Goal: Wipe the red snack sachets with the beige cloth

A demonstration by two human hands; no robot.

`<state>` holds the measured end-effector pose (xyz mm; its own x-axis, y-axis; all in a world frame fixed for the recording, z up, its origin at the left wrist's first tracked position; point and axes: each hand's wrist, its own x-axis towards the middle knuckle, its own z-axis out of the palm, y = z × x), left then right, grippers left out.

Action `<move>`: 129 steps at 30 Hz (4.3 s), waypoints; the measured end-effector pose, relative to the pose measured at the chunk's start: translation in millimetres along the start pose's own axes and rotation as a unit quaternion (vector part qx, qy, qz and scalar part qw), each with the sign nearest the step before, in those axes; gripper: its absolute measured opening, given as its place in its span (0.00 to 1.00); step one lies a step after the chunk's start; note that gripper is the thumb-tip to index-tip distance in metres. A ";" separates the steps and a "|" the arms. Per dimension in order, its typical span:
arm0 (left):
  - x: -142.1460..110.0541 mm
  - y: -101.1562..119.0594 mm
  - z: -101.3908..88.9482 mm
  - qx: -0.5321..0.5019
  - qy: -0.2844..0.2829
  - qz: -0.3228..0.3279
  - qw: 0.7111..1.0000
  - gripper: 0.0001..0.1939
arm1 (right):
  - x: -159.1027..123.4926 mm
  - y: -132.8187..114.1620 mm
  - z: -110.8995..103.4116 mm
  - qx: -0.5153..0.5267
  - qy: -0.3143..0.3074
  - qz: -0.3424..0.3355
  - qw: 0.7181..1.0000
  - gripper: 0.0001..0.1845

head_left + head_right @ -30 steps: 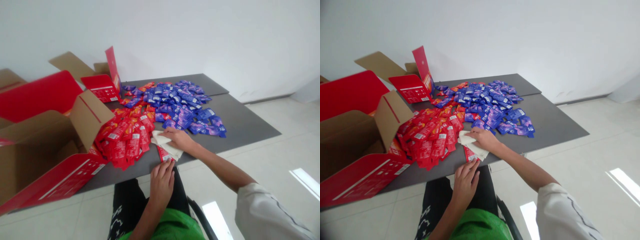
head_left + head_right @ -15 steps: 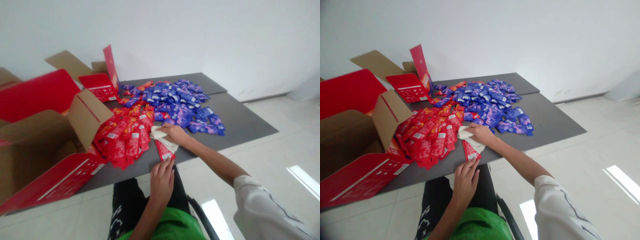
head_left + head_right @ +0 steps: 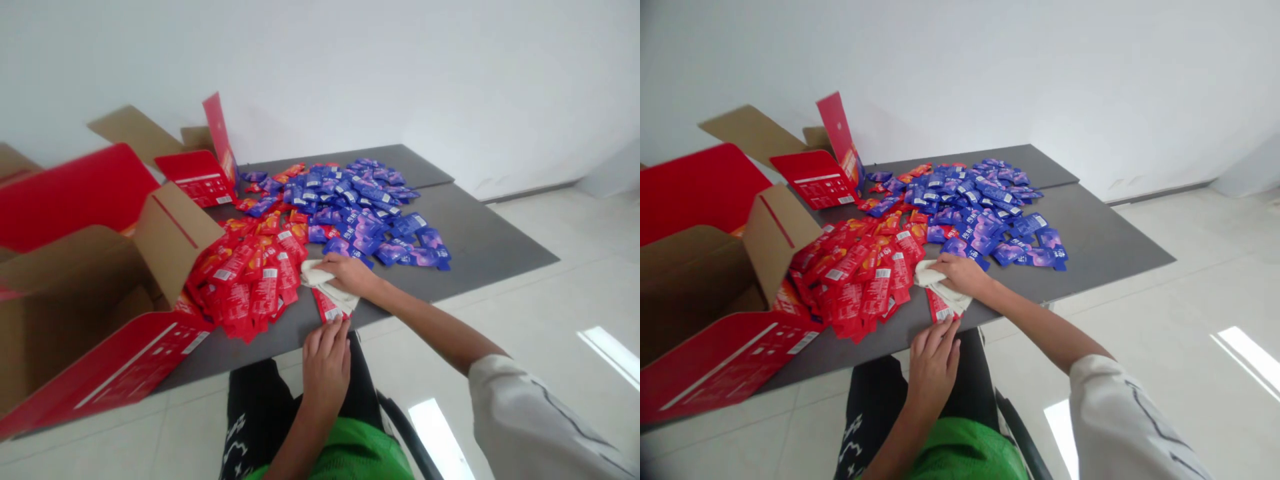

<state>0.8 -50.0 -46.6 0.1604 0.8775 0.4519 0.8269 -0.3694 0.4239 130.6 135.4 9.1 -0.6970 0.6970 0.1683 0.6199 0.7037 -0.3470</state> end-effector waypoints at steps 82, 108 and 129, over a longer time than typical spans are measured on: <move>-7.5 0.8 0.6 -0.030 0.030 -0.017 0.999 0.11 | -57.2 -34.1 -12.2 0.022 -0.039 -0.074 0.996 0.26; -3.7 -0.1 4.8 -0.054 -0.002 -0.045 0.998 0.09 | 6.6 5.2 -9.0 -0.019 -0.010 0.005 1.000 0.26; -5.5 -0.7 9.7 -0.052 -0.007 -0.049 0.997 0.05 | -16.1 6.0 -18.3 0.009 0.016 0.007 1.000 0.25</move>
<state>4.6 -51.6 -57.1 0.0896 0.9153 0.3928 0.7788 -0.3102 0.5451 152.1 130.9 21.2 -0.6760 0.7114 0.1921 0.6233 0.6911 -0.3658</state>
